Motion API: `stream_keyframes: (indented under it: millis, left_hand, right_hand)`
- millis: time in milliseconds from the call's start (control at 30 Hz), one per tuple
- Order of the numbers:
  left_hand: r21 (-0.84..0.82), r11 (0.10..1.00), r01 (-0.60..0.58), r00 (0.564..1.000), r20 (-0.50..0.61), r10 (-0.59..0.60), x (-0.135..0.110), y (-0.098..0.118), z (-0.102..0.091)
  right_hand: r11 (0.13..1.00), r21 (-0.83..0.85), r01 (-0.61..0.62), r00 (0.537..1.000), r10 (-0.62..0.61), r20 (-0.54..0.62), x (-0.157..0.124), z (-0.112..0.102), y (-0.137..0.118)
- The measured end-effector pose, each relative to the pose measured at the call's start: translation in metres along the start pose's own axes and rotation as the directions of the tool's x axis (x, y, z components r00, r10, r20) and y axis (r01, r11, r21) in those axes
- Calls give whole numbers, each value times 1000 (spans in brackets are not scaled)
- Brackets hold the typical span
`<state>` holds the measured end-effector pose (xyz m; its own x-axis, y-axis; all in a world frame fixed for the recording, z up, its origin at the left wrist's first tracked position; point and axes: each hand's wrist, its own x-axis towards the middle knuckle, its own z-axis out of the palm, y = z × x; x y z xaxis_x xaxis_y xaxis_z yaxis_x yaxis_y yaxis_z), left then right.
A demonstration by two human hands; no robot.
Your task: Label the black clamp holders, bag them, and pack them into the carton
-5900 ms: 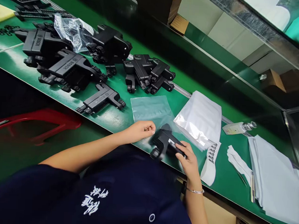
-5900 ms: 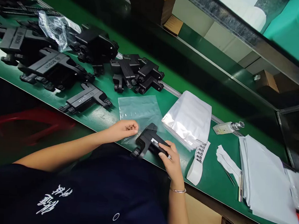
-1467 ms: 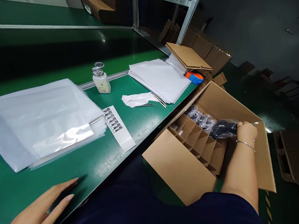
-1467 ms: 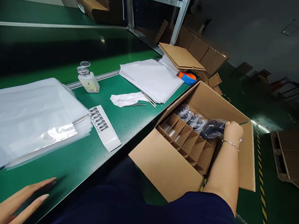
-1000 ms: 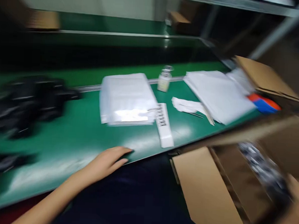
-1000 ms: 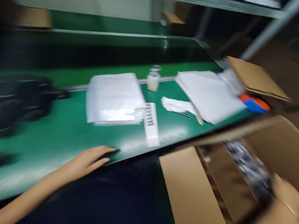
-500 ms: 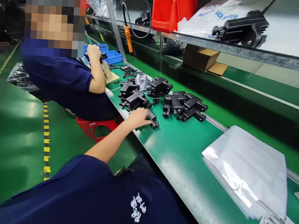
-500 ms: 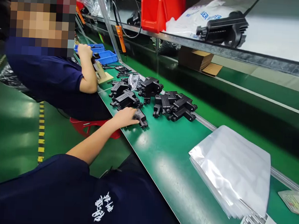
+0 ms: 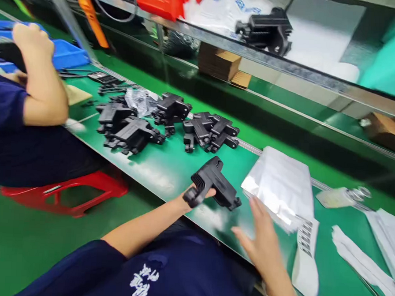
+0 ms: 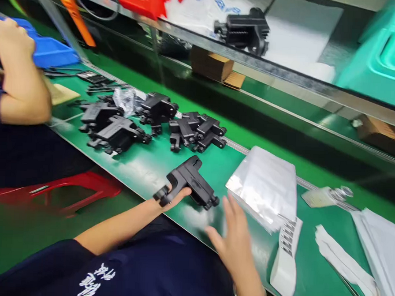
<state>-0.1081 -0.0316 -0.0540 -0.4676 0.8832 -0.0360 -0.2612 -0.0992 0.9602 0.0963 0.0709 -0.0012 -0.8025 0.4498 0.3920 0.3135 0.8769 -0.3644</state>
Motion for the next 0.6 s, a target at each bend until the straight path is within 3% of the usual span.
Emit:
stream_keyframes:
  millis: [100,167,233,300,367,433,500,533,600]
  left_hand:
    - [52,997,61,969,238,-72,-1,1,15]
    - [51,992,117,925,357,-128,0,8,9]
    - [-42,972,233,900,389,-198,2,14,-1]
    - [-122,935,332,886,382,-264,4,15,-6]
    - [-84,942,324,907,312,-284,6,12,-3]
    - [13,963,268,946,188,-266,6,7,5]
    - [78,973,215,970,94,-222,4,3,12]
    - [103,979,178,980,74,-186,3,1,14]
    - [175,982,71,992,86,-87,-1,1,14]
  right_hand:
    - [999,-31,-25,997,27,73,-1,6,-5]
    - [998,-60,-19,994,25,107,0,7,-1]
    - [992,-126,7,994,7,108,-4,5,5]
    - [980,-199,7,994,15,107,-10,1,8]
    - [980,-200,-13,993,37,116,-17,-2,10]
    - [996,-73,-50,990,59,128,-23,-6,11]
    - [977,135,-167,985,159,74,-29,-10,16]
    - [934,244,-261,965,258,46,-31,-10,20]
    - [752,453,-479,864,495,93,-34,-8,29]
